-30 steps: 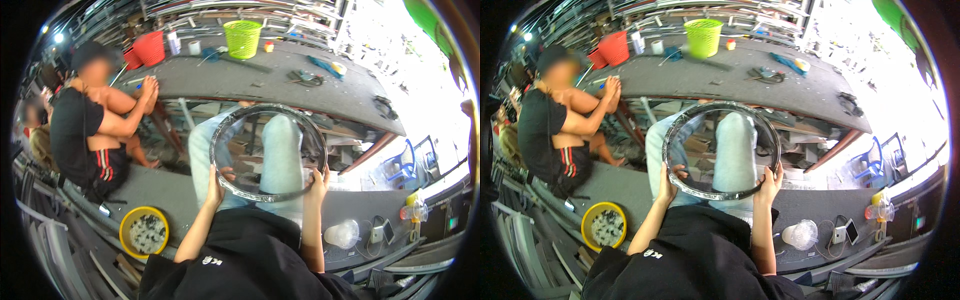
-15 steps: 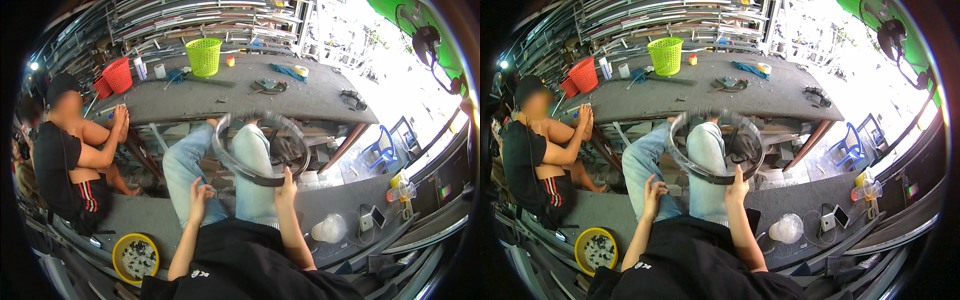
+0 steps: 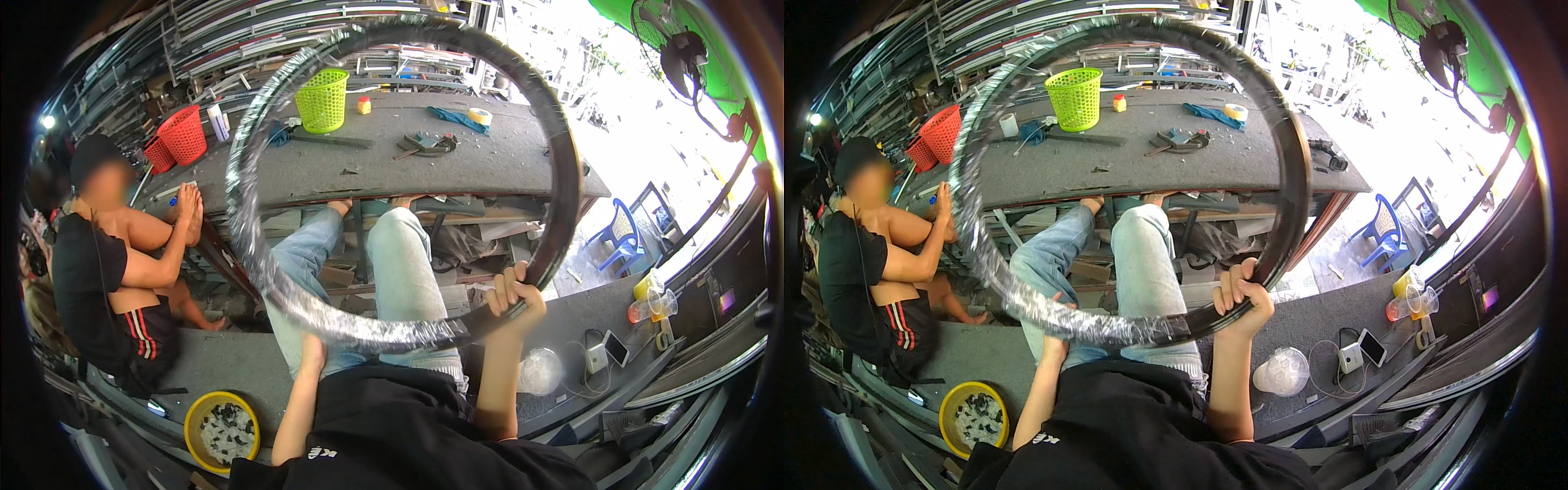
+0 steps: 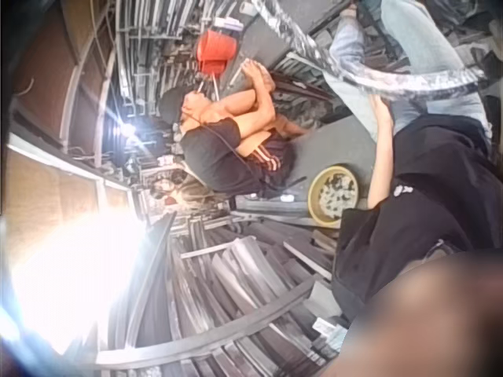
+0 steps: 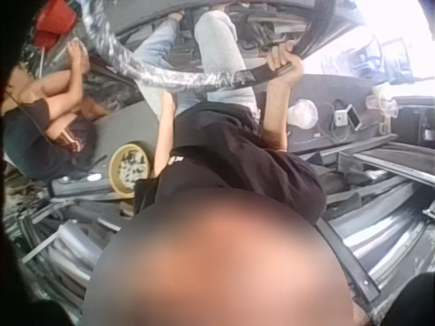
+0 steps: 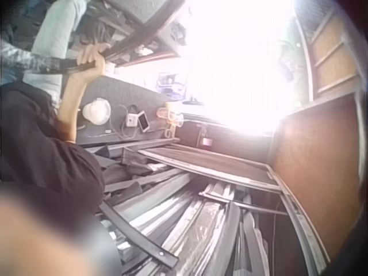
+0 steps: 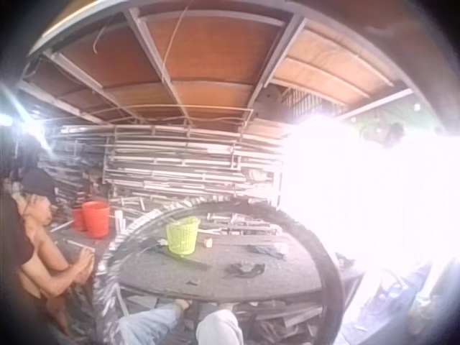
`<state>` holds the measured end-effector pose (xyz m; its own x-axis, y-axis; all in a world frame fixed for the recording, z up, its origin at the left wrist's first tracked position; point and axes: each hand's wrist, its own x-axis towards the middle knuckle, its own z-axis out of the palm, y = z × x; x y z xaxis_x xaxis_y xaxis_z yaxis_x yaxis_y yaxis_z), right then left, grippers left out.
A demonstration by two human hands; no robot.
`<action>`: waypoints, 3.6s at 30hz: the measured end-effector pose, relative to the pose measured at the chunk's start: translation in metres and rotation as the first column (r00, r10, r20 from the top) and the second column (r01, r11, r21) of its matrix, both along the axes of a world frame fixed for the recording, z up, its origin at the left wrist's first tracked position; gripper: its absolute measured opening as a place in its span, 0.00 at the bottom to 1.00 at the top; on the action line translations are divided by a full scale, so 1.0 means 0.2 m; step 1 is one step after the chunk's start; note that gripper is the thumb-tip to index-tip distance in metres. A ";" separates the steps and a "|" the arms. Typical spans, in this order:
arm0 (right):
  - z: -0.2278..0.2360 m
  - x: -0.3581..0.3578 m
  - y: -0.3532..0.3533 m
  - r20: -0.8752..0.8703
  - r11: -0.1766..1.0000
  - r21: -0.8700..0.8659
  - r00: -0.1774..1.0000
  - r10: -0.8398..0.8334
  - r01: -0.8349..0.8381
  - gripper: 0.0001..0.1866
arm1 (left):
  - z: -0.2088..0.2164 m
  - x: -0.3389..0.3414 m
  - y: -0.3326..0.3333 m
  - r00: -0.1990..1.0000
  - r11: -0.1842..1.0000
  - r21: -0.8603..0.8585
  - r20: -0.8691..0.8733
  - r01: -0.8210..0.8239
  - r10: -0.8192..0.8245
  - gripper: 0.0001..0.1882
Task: The person wraps a circular metal frame with clear plastic film, smoothing and adjusting the wrap by hand while seated. The person rotates the frame and repositions the film to cover the surface evenly.
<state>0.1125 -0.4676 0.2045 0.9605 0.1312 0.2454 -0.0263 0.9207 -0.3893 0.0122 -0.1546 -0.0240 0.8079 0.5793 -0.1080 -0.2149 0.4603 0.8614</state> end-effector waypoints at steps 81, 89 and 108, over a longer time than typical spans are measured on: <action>-0.24 -0.17 0.11 0.790 0.034 -0.480 0.449 -0.418 0.877 0.11 | 0.14 -0.03 -0.04 0.979 0.953 0.239 0.040 0.186 -0.201 0.23; -0.29 -0.19 0.07 0.545 0.221 -0.598 0.593 -0.593 0.771 0.12 | 0.16 -0.03 -0.06 0.978 0.929 0.312 -0.001 0.197 -0.207 0.22; 0.16 -0.13 -0.12 0.448 0.511 0.067 0.431 -0.783 0.857 0.10 | 0.18 -0.03 -0.09 0.970 0.836 0.494 -0.083 0.238 -0.227 0.22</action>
